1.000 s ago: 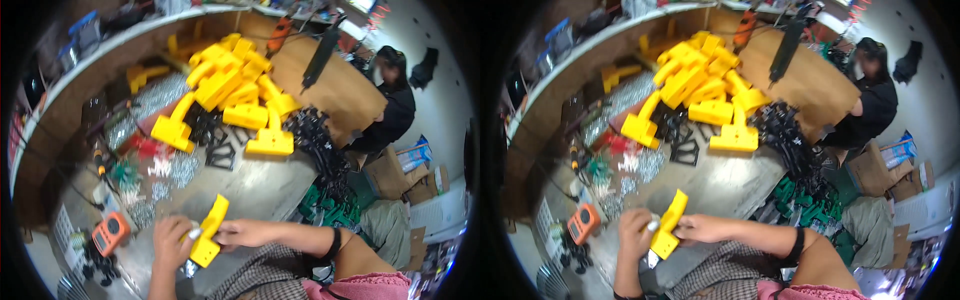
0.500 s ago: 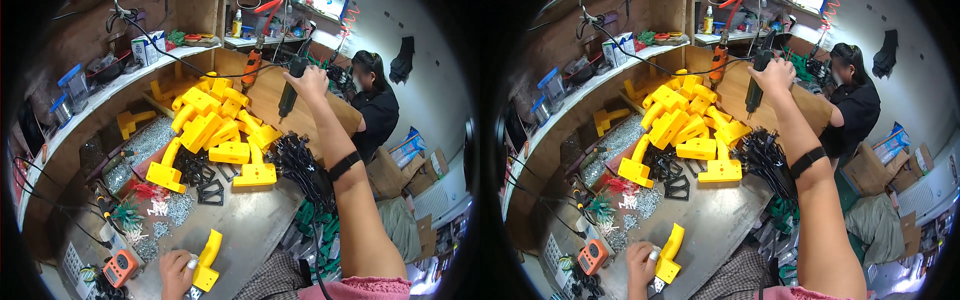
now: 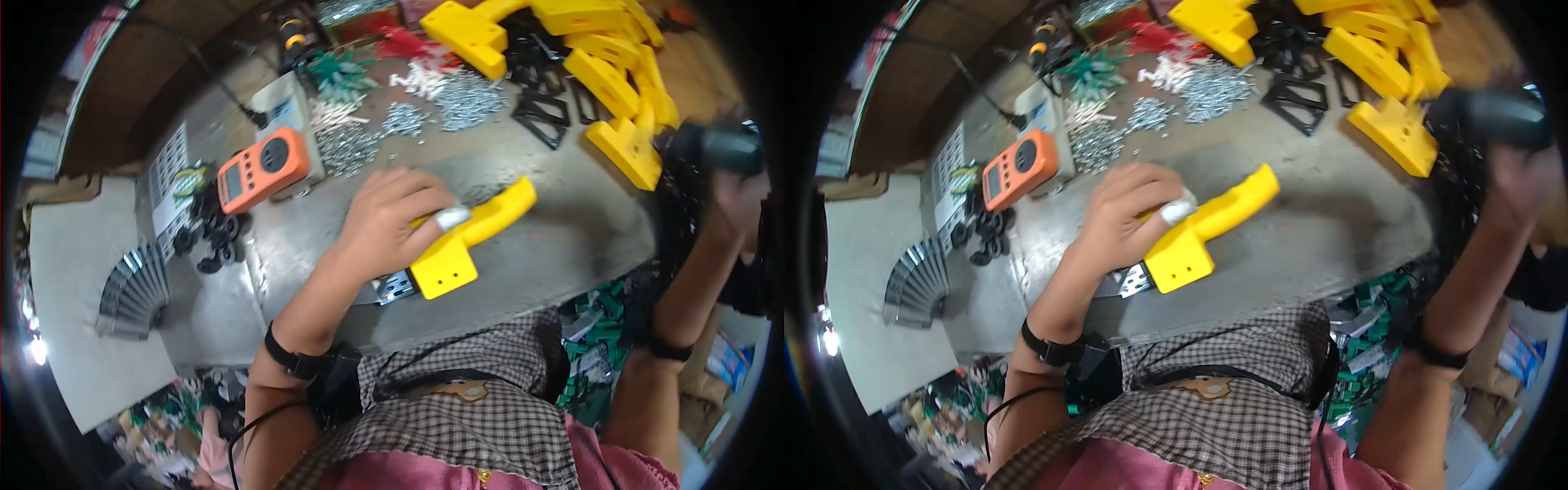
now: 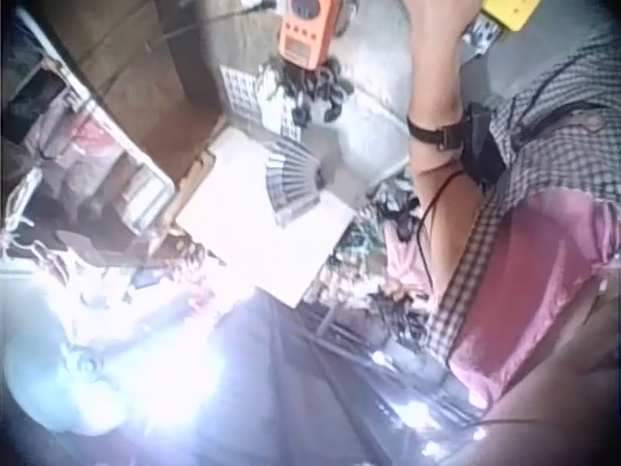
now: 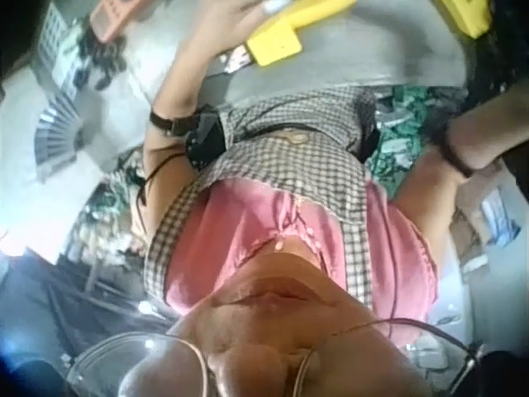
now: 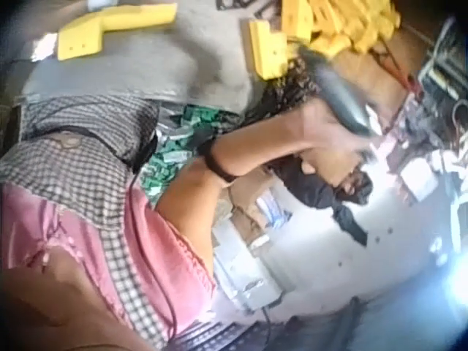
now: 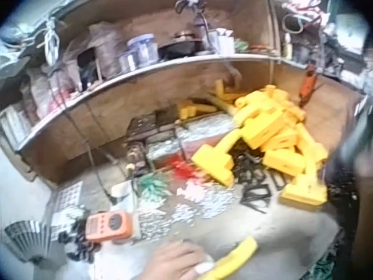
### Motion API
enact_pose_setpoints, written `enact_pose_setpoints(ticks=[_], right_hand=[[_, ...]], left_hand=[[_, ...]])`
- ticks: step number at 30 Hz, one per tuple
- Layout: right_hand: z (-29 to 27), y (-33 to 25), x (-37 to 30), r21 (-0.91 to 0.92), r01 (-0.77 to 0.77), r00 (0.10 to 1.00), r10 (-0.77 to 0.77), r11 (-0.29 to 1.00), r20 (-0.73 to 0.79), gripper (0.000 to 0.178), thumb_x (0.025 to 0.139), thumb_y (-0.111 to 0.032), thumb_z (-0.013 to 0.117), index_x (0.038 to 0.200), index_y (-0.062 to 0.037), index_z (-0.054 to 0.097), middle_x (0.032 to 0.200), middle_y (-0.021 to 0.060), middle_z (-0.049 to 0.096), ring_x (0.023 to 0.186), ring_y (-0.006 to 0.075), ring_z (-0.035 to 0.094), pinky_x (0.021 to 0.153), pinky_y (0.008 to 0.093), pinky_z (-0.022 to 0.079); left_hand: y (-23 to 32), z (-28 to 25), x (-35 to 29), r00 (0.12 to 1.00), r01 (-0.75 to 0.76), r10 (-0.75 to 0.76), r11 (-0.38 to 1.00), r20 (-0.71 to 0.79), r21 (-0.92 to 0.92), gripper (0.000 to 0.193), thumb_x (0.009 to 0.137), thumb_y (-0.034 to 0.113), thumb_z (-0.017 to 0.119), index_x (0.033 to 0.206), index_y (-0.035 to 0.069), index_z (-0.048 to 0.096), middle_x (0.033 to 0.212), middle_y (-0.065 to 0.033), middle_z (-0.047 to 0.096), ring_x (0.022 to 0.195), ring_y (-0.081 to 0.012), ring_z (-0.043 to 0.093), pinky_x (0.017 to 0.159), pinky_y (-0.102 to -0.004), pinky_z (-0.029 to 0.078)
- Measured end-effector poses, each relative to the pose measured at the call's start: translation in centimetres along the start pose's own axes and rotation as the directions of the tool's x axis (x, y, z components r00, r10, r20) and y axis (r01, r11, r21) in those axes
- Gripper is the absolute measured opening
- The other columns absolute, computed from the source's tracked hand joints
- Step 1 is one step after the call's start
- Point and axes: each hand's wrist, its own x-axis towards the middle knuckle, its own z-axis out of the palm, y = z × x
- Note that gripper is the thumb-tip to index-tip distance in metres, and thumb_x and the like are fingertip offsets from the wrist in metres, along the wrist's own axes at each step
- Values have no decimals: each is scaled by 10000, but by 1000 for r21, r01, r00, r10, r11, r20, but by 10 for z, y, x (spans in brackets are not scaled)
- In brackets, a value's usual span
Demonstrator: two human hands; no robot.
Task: Assembling and soldering electronic components inside a yellow plastic housing.
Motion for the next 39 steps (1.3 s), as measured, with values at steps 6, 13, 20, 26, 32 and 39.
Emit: enact_pose_setpoints(ticks=[6, 13, 20, 26, 32, 39], right_hand=[[24, 137, -132, 454, -526, 848, 481, 719, 220, 385, 905, -122, 579, 1255, 14, 496, 1117, 121, 568, 770, 145, 557, 845, 338, 465], [-1, 161, -141, 527, -515, 855, 363, 676, 369, 513, 850, -206, 584, 1278, 53, 471, 1056, 94, 567, 721, 122, 520, 742, 285, 429], [-5, 171, -148, 491, -561, 821, 372, 666, 433, 343, 860, -227, 560, 1117, -9, 493, 976, 59, 538, 705, 124, 495, 715, 291, 415], [-4, 173, -169, 574, -512, 854, 451, 639, 259, 319, 864, -279, 576, 1102, -68, 543, 1001, 91, 615, 707, 140, 546, 696, 306, 456], [-12, 180, -171, 566, -501, 864, 424, 655, 273, 494, 886, -303, 556, 1312, -57, 508, 1154, 128, 656, 780, 155, 620, 743, 310, 506], [-12, 182, -167, 530, -515, 857, 425, 674, 292, 544, 888, -308, 552, 1362, -51, 481, 1154, 128, 661, 791, 151, 624, 758, 306, 511]], left_hand=[[-14, -1, -20, 1000, 17, -17, 1000, 6, 10, 122, 802, 187, 718, 887, 102, 706, 918, -15, 667, 854, -225, 616, 733, -358, 431], [-12, 1, -11, 1000, 4, -4, 999, 15, -47, 128, 782, 140, 742, 882, 73, 699, 907, -69, 673, 809, -258, 628, 698, -349, 446], [-14, 1, -10, 998, 10, -7, 998, 65, -60, 123, 797, 81, 700, 904, 22, 686, 920, -114, 684, 845, -266, 645, 747, -347, 470], [-19, -6, -20, 999, -25, 24, 999, 41, 30, 216, 720, 109, 703, 931, 71, 681, 962, -85, 686, 895, -279, 638, 778, -365, 437], [-6, -35, -29, 925, 315, -199, 877, -323, 362, 222, 827, 111, 699, 1049, 104, 711, 1016, -56, 667, 929, -233, 588, 900, -365, 393], [-32, -68, -18, 988, -118, 2, 663, 156, 739, 351, 760, 77, 665, 1106, 136, 667, 999, 19, 642, 980, -173, 585, 875, -409, 335]])
